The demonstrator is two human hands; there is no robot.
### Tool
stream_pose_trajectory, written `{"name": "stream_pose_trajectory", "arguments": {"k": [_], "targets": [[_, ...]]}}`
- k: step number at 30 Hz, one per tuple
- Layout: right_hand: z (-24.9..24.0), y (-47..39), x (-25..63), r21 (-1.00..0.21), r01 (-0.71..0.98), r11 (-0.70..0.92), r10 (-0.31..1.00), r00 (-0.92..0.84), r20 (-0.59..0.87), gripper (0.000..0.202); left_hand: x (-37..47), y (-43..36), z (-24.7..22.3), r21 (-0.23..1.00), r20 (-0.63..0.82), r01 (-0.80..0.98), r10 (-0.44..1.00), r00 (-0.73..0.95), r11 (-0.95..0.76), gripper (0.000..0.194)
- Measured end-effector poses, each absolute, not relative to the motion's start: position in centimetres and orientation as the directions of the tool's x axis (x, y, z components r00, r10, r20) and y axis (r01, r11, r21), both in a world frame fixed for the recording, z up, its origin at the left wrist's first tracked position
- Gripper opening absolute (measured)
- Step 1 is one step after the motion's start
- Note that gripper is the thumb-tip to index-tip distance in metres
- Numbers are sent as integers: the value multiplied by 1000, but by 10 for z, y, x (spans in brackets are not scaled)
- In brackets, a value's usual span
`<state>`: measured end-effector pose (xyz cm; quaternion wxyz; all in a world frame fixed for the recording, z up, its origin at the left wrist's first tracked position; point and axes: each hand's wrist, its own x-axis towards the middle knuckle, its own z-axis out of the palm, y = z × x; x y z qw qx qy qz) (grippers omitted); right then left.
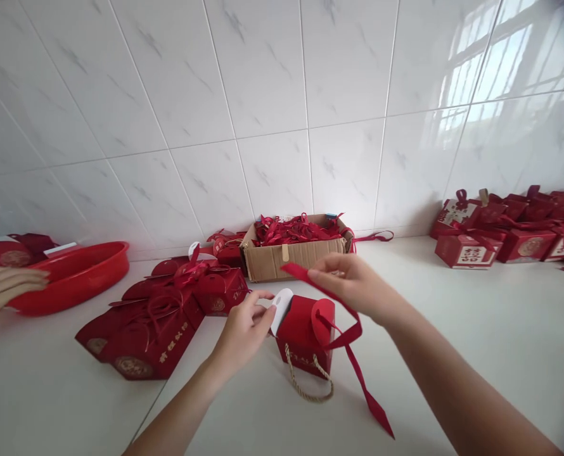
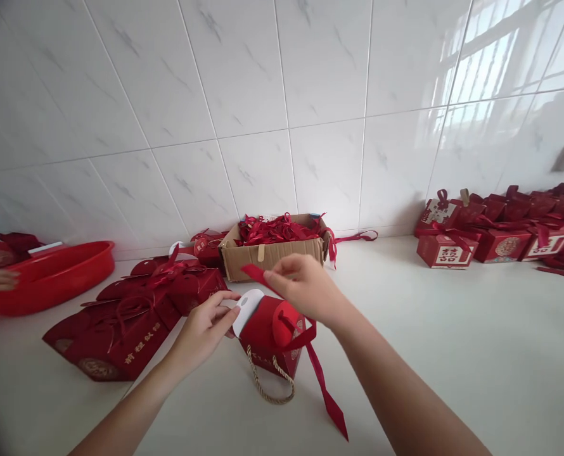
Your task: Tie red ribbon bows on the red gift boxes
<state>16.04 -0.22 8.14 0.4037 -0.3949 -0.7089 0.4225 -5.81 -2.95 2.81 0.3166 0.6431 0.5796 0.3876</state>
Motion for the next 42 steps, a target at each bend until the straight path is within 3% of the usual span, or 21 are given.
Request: {"name": "stream_pose_trajectory", "arguments": {"k": [3,8,15,24,32,42], "targets": [[64,6,142,-880,370,297,923,-347,165,24,-62,-27,20,922,113,372,994,7,-108,36],[54,9,137,-883,408,230,927,-367,72,22,-62,-27,14,948,124,298,992,-22,-112,40],[45,11,127,-824,477,304,920,-371,124,21,-61,-31,14,950,115,293,993,-22,-103,39],[44,7,119,-744,544,388,887,-440,140,44,-57,-38,17,949,120,294,993,2,-116,46],[46,4,118,-739,513,437,852,-499,158,39,-57,-40,19,940,112,323,994,9,-109,43],[45,4,117,-741,506,441,846,-509,156,20,-60,-36,14,913,162,384,986,-34,-137,33]]}}
